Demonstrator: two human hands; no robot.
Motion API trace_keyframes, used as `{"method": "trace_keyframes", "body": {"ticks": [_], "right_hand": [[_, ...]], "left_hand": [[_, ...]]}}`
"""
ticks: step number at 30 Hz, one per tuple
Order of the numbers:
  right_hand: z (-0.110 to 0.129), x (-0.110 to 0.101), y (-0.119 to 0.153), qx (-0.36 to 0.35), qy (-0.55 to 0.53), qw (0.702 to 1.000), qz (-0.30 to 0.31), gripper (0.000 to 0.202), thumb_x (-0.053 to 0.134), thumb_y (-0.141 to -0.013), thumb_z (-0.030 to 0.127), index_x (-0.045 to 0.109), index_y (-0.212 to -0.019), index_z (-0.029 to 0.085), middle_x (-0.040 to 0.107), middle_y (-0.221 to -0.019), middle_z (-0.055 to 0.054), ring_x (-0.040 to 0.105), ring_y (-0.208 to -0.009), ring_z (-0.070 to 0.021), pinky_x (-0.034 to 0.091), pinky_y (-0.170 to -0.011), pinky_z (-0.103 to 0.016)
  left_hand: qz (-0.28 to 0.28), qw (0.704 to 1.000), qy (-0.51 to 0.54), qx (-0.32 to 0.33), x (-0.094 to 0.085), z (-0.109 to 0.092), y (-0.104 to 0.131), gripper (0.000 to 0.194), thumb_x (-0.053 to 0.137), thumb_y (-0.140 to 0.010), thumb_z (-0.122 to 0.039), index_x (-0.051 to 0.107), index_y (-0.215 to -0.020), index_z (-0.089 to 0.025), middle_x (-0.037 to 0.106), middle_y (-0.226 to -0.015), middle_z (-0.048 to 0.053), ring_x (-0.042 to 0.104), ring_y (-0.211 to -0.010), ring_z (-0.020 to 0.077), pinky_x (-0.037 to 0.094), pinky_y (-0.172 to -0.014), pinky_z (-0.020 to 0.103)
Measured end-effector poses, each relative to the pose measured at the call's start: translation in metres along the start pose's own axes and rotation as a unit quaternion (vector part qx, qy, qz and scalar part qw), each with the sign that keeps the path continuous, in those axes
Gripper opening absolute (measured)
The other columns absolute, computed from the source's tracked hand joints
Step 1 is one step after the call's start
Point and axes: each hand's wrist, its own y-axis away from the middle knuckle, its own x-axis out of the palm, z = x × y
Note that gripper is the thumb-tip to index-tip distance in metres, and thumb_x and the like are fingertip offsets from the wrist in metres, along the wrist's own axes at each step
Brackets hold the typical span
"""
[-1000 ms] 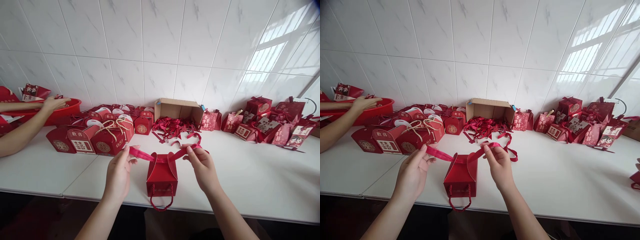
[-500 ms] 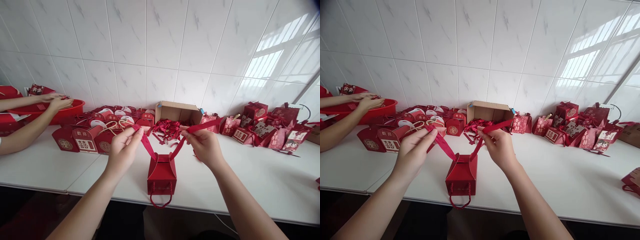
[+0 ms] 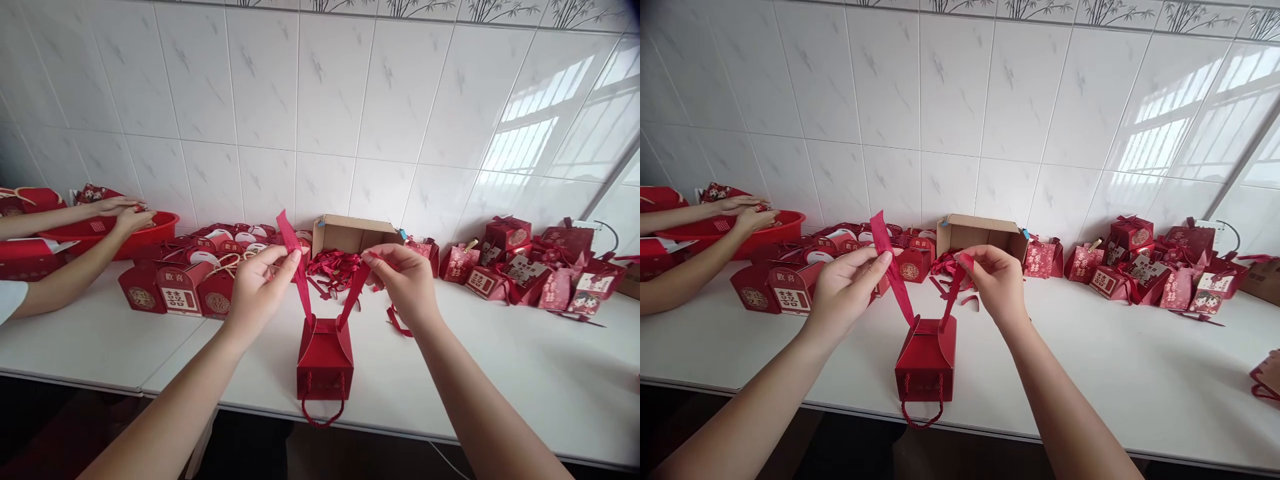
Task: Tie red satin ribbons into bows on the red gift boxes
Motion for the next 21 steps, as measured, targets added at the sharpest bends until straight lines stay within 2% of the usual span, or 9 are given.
{"method": "trace_keyframes", "body": {"ticks": [2,5,10,14,18,21], "right_hand": [[0.001,0.001,-0.001,0.012,-0.034,0.999,-0.005,0.026,0.069,-0.075,0.041,0.065,-0.075,0.015,0.059,-0.053,0.002,0.051,-0.042,-0.0081,0.037,-0.04,-0.019],[0.002,0.001,-0.003,0.017,-0.044,0.999,-0.01,0.032,0.064,-0.079,0.047,0.066,-0.074,0.015,0.057,-0.052,0.002,0.048,-0.042,-0.0067,0.033,-0.039,-0.019],[-0.001,0.001,-0.009,-0.025,-0.058,0.998,-0.026,0.023,0.066,-0.078,0.04,0.071,-0.088,0.02,0.064,-0.071,0.0,0.054,-0.06,-0.0085,0.044,-0.053,-0.02],[-0.005,0.001,-0.014,-0.041,-0.105,0.994,-0.004,0.02,0.066,-0.079,0.037,0.071,-0.093,0.023,0.067,-0.084,-0.001,0.059,-0.075,-0.011,0.048,-0.065,-0.023],[-0.005,0.001,-0.016,-0.014,-0.135,0.991,0.021,0.026,0.065,-0.079,0.042,0.071,-0.094,0.022,0.067,-0.085,-0.003,0.061,-0.075,-0.0138,0.05,-0.063,-0.026],[0.0,0.004,-0.018,0.016,-0.151,0.988,0.038,0.029,0.065,-0.078,0.042,0.068,-0.096,0.019,0.066,-0.078,-0.003,0.062,-0.069,-0.0138,0.052,-0.061,-0.027]], "left_hand": [[0.002,0.999,0.034,-0.008,0.0,0.002,-0.003,0.02,0.064,-0.079,-0.038,0.07,-0.088,-0.021,0.063,-0.077,-0.001,0.052,-0.068,0.0124,0.039,-0.062,0.024],[0.02,0.995,0.096,-0.018,0.002,0.002,-0.008,0.017,0.066,-0.078,-0.035,0.07,-0.086,-0.02,0.064,-0.08,0.0,0.055,-0.075,0.0135,0.041,-0.068,0.024],[0.042,0.983,0.175,-0.035,0.004,-0.003,-0.013,0.016,0.067,-0.078,-0.032,0.07,-0.087,-0.019,0.067,-0.084,0.001,0.057,-0.081,0.0141,0.043,-0.075,0.024],[0.058,0.982,0.177,-0.028,0.006,-0.004,-0.014,0.016,0.066,-0.08,-0.033,0.071,-0.088,-0.02,0.067,-0.085,0.001,0.057,-0.083,0.0132,0.043,-0.075,0.022],[0.067,0.98,0.184,-0.024,0.007,-0.003,-0.013,0.014,0.064,-0.081,-0.032,0.069,-0.085,-0.02,0.065,-0.083,0.0,0.058,-0.085,0.0127,0.044,-0.078,0.022],[0.074,0.98,0.182,-0.021,0.009,-0.005,-0.012,0.017,0.06,-0.084,-0.035,0.065,-0.083,-0.018,0.065,-0.084,0.002,0.06,-0.086,0.0154,0.047,-0.08,0.026]]}}
